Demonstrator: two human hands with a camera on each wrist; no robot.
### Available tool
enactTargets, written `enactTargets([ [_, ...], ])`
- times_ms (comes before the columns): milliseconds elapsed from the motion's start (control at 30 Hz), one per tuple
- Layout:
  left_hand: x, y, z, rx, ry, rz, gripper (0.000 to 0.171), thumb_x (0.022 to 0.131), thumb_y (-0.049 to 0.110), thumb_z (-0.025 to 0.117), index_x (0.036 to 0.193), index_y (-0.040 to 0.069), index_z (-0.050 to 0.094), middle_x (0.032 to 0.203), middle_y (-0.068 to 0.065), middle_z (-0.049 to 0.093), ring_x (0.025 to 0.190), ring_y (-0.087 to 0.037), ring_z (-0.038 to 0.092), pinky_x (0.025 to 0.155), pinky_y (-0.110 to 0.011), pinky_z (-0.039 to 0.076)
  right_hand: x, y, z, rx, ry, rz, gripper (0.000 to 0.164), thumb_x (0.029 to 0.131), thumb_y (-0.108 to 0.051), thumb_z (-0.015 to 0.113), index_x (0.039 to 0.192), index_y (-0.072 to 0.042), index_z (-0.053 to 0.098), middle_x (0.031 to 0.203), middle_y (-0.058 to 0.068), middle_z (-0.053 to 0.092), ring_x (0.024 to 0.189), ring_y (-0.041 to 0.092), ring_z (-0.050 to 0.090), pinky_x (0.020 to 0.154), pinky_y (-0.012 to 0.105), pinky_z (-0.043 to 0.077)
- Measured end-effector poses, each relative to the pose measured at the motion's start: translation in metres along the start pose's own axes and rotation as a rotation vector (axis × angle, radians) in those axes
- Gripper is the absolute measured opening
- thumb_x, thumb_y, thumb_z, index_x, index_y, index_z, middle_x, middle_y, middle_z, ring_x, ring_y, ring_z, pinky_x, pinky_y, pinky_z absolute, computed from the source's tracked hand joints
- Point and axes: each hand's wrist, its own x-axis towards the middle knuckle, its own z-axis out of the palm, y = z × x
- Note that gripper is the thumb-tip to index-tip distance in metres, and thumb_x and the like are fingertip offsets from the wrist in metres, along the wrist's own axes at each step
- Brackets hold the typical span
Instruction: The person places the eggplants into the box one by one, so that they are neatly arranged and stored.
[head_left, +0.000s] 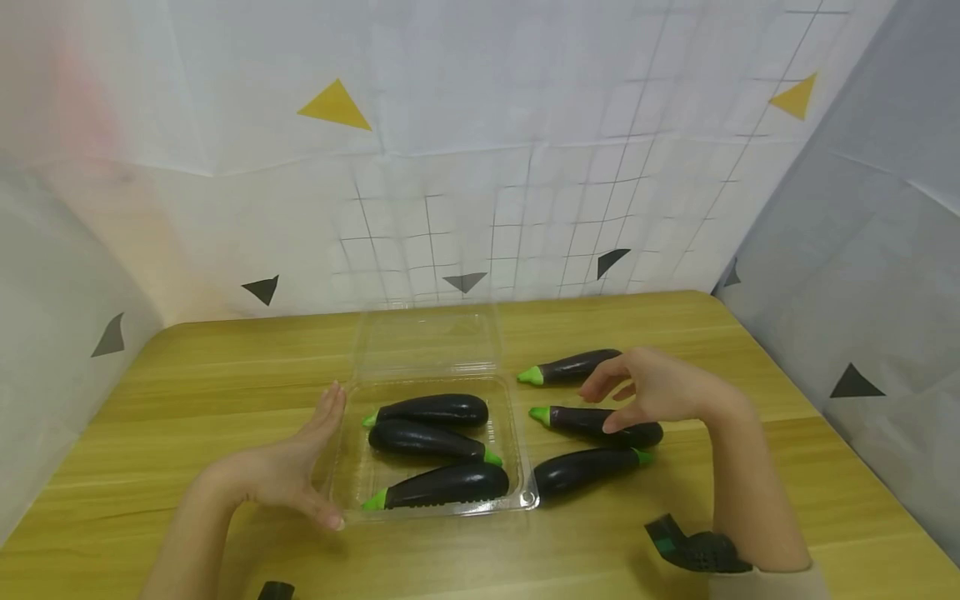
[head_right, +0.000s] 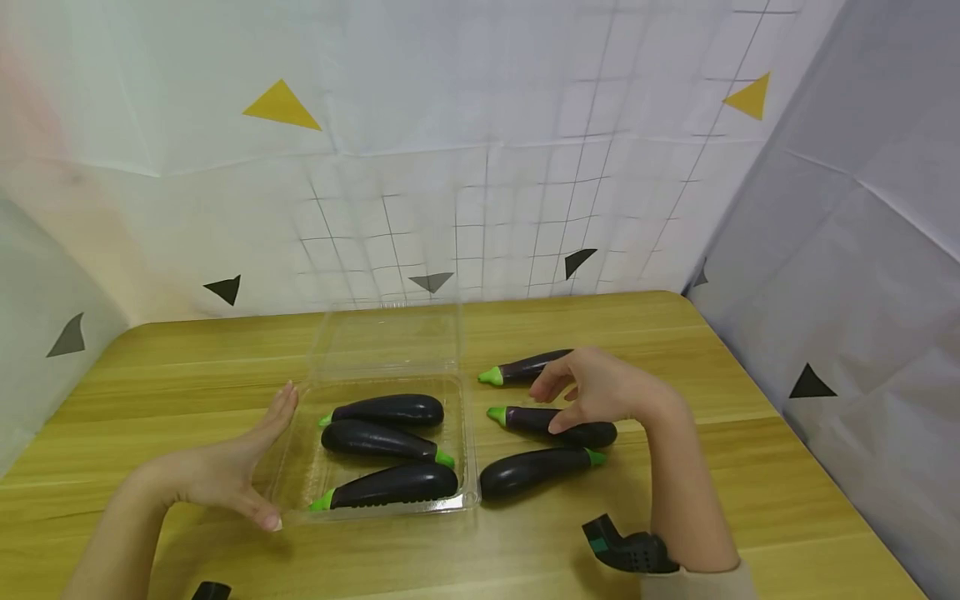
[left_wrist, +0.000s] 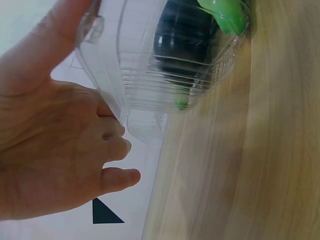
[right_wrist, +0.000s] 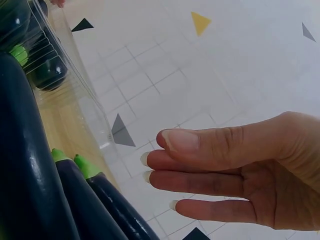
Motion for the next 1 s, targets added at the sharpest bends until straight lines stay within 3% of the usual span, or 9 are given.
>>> enactTargets([
  [533,0.000,0.001,0.000,0.011,-0.003,0.009,0.142,0.066,0.031,0.087,0.146,0.003,-0.027,0.148,-0.021,-0.037,0.136,-0.051,-0.020,0.103,-0.071,0.003,0.011,0.018,0.005,-0.052,0.005,0.117,0.034,0.074,-0.011,0.082,0.105,-0.008,0.069,0.106,0.004,0.067,0.102,0.025,0.061,0.087,0.044,0.052],
  [1000,0.000,-0.001,0.000,0.010,0.002,0.005,0.143,0.065,0.034,0.087,0.146,0.004,-0.027,0.149,-0.020,-0.037,0.137,-0.048,-0.021,0.104,-0.069,0.002,0.021,0.031,0.015,-0.181,-0.031,0.251,0.037,0.068,-0.010,0.085,0.101,-0.010,0.068,0.095,-0.003,0.064,0.091,0.019,0.060,0.082,0.038,0.051],
])
